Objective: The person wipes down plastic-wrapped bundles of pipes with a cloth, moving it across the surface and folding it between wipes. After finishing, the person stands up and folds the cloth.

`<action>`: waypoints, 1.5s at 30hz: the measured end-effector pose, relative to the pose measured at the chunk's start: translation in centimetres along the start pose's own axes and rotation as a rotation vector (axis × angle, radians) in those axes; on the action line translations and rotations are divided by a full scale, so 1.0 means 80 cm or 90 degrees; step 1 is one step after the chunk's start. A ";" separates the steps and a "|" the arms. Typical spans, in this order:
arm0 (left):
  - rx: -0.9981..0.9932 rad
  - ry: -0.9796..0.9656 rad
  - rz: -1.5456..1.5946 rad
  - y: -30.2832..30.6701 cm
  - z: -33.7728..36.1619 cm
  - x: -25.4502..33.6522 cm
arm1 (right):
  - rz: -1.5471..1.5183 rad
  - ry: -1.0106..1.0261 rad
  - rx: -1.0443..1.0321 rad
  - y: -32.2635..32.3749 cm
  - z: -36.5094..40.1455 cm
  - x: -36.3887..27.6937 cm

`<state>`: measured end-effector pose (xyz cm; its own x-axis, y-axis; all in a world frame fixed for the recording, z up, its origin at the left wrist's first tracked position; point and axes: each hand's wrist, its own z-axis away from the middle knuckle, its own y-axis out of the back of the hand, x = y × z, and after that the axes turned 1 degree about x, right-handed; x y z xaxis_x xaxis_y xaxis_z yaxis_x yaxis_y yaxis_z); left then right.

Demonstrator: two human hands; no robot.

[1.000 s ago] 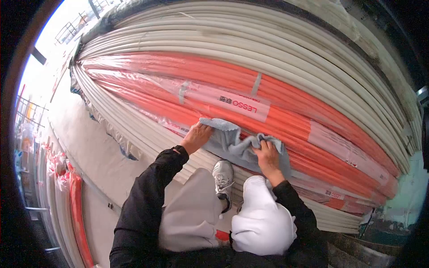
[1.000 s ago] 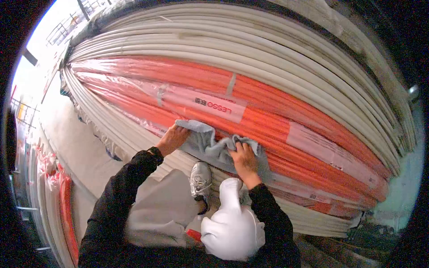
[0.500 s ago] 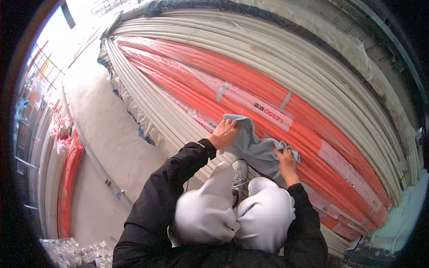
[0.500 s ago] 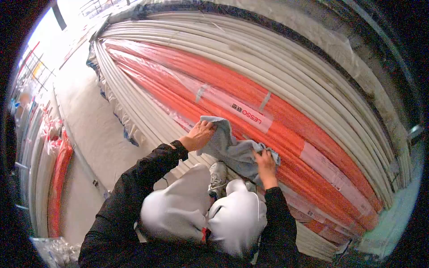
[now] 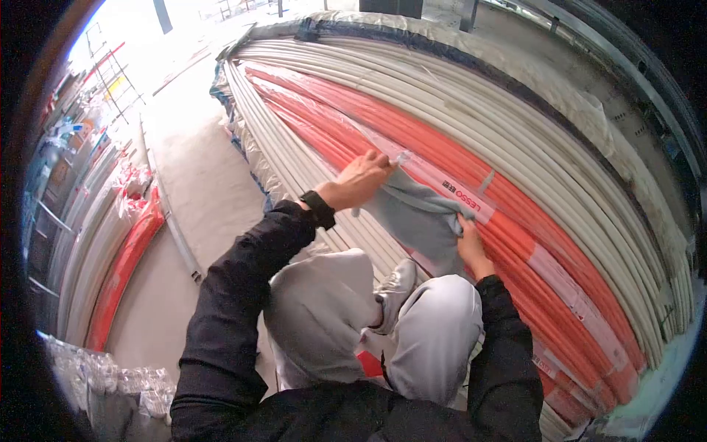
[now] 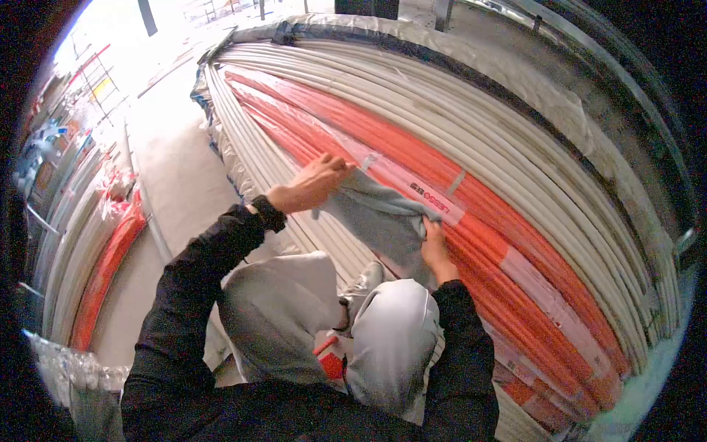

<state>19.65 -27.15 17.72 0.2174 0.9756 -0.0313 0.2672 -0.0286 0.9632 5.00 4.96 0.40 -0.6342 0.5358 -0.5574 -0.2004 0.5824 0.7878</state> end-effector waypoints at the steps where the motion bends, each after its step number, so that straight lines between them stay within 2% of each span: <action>1: 0.028 0.000 -0.015 0.019 0.010 -0.007 | -0.027 0.015 0.015 0.020 -0.011 -0.024; 3: 0.081 -0.001 -0.042 0.053 0.029 -0.018 | -0.050 0.047 0.029 0.041 -0.029 -0.048; 5: 0.127 0.030 0.028 0.070 0.045 -0.033 | -0.072 0.081 0.035 0.066 -0.038 -0.075; 8: 0.159 0.090 0.125 0.101 0.069 -0.032 | -0.088 0.054 -0.005 0.088 -0.049 -0.109; 9: 0.166 0.106 0.141 0.106 0.076 -0.034 | -0.079 0.104 0.003 0.090 -0.053 -0.116; 11: 0.212 0.127 0.156 0.110 0.093 -0.033 | -0.131 0.121 -0.040 0.090 -0.060 -0.131; 15: 0.129 0.191 0.181 0.095 0.145 -0.022 | -0.159 0.164 -0.141 0.088 -0.071 -0.163; 18: 0.026 0.203 0.180 0.032 0.201 -0.021 | -0.116 0.193 -0.230 0.077 -0.079 -0.182; 20: -0.014 0.222 0.251 -0.019 0.243 -0.016 | -0.091 0.229 -0.284 0.049 -0.091 -0.172; 22: -0.080 0.246 0.300 -0.040 0.276 -0.007 | -0.093 0.222 -0.371 0.031 -0.097 -0.177; 24: -0.085 0.252 0.348 -0.066 0.309 -0.005 | -0.085 0.226 -0.448 0.001 -0.109 -0.168; 26: -0.125 0.222 0.357 -0.063 0.319 -0.008 | -0.157 0.206 -0.541 -0.035 -0.122 -0.154; 30: -0.138 0.241 0.373 -0.073 0.326 -0.029 | -0.254 0.154 -0.704 -0.077 -0.160 -0.163; 34: -0.200 0.290 0.403 -0.079 0.330 -0.056 | -0.203 0.006 -0.925 -0.107 -0.201 -0.175; 38: -0.270 0.320 0.430 -0.068 0.324 -0.072 | -0.257 0.129 -0.918 -0.100 -0.207 -0.190; 42: -0.284 0.321 0.425 -0.060 0.334 -0.075 | -0.247 0.061 -0.934 -0.068 -0.195 -0.202; 45: -0.250 0.302 0.390 -0.043 0.344 -0.068 | -0.281 -0.001 -0.880 -0.058 -0.180 -0.194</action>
<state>43.41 -38.33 7.19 -0.2200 0.8037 0.5528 -0.1310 -0.5859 0.7997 5.02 -14.83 9.16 -0.3311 0.4731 -0.8164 -0.9219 -0.3467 0.1730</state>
